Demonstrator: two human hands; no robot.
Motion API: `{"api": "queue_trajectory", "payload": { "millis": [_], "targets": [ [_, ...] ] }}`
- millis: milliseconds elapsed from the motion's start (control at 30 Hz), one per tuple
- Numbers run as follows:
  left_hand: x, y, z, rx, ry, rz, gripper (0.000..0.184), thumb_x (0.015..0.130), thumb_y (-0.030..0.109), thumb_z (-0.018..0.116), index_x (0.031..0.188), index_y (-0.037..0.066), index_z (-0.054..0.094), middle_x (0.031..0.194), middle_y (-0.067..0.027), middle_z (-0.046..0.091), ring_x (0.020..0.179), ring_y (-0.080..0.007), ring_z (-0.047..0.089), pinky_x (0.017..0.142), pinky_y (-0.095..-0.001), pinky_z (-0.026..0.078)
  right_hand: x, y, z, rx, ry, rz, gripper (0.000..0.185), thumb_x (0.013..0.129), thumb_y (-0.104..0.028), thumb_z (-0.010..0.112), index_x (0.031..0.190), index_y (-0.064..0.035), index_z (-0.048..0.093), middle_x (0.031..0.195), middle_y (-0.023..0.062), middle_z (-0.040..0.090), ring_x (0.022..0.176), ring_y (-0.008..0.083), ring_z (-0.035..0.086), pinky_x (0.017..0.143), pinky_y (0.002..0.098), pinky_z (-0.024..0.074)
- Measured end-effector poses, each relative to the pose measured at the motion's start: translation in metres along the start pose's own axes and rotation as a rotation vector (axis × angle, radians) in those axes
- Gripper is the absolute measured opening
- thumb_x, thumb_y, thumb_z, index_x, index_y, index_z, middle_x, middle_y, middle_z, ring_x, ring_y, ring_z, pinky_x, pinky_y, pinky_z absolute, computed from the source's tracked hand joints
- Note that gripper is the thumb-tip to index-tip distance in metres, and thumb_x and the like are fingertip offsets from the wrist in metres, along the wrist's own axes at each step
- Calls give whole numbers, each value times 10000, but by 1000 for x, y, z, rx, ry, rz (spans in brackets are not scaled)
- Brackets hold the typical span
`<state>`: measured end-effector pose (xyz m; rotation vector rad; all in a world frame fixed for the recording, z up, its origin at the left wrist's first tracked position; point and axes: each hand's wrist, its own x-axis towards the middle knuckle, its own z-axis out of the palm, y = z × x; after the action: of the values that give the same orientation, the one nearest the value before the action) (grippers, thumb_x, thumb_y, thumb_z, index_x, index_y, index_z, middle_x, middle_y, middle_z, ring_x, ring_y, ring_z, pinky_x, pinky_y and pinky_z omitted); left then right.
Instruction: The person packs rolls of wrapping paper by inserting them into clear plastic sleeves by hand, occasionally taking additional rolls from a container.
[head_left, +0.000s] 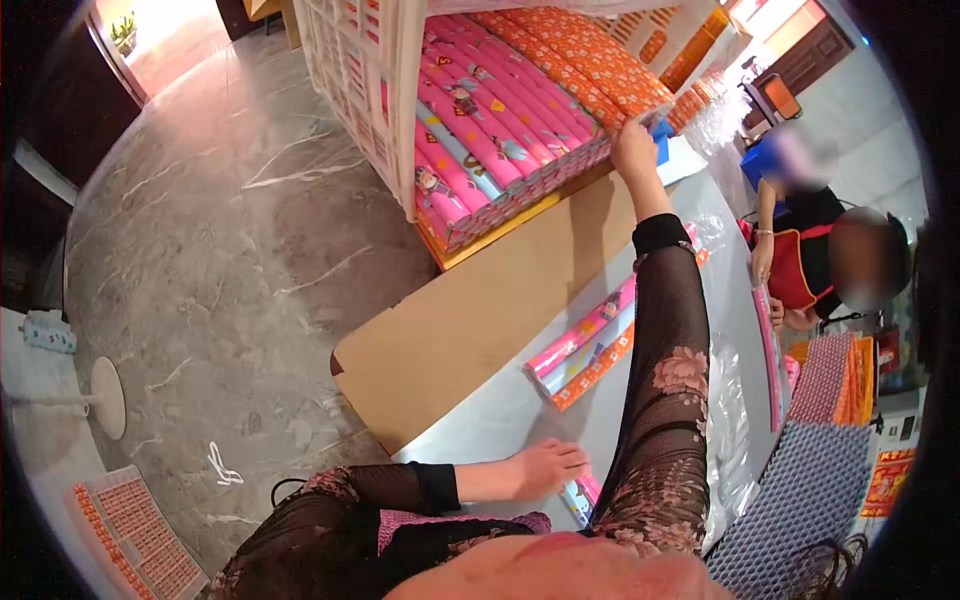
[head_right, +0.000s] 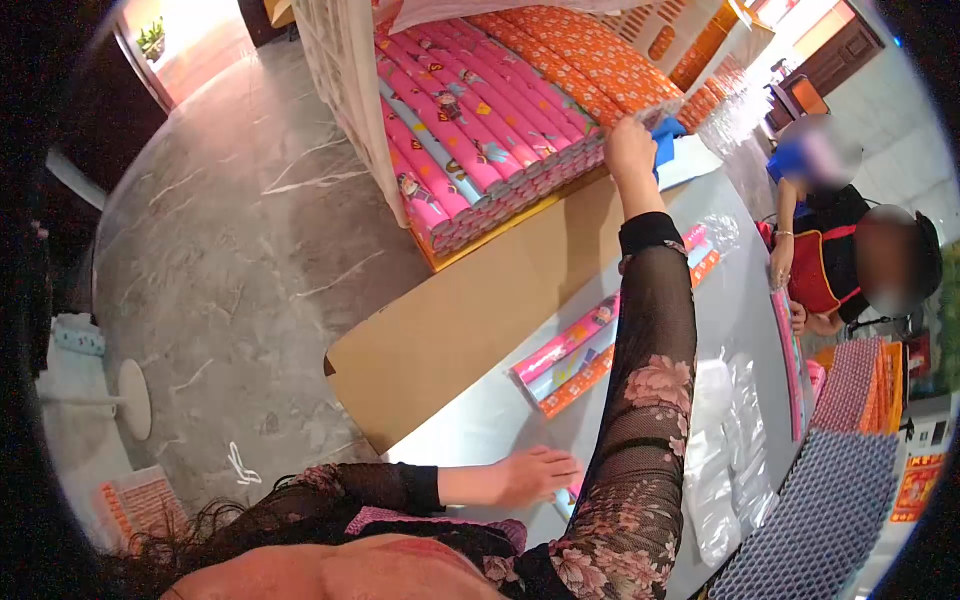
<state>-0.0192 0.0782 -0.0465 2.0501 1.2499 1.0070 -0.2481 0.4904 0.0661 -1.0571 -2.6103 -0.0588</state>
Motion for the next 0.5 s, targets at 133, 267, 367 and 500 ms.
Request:
{"api": "queue_trajectory", "payload": {
  "millis": [133, 267, 367, 500],
  "targets": [
    [1, 4, -8, -8, -50, -27, 564, 755, 177, 695, 1265, 83, 473, 1280, -62, 463, 1257, -229, 408, 954, -391, 360, 5, 13, 7, -111, 128, -102, 336, 899, -310, 550, 1022, 1, 584, 977, 247, 630, 914, 414, 618, 777, 518, 485],
    [1, 6, -12, -11, -48, -32, 550, 761, 172, 686, 1266, 88, 484, 1301, -69, 460, 1272, -232, 399, 964, -389, 361, 2, 23, -5, -30, -8, -94, 286, 839, -235, 609, 1024, -17, 597, 1046, 220, 627, 1000, 419, 599, 827, 503, 489],
    [1, 4, -7, 4, -27, -28, 552, 756, 174, 687, 1265, 93, 490, 1309, -76, 463, 1277, -233, 400, 966, -385, 367, -8, 25, -17, 88, 23, -103, 349, 806, -276, 658, 975, 19, 578, 970, 262, 634, 922, 412, 616, 771, 461, 490],
    [-1, 5, -8, -4, 32, -18, 569, 744, 189, 694, 1268, 95, 495, 1304, -80, 478, 1269, -236, 414, 967, -384, 375, -5, 25, -21, 73, -104, -7, 378, 786, -236, 642, 1096, -25, 596, 1067, 232, 640, 1015, 344, 616, 842, 438, 487]
  ]
}}
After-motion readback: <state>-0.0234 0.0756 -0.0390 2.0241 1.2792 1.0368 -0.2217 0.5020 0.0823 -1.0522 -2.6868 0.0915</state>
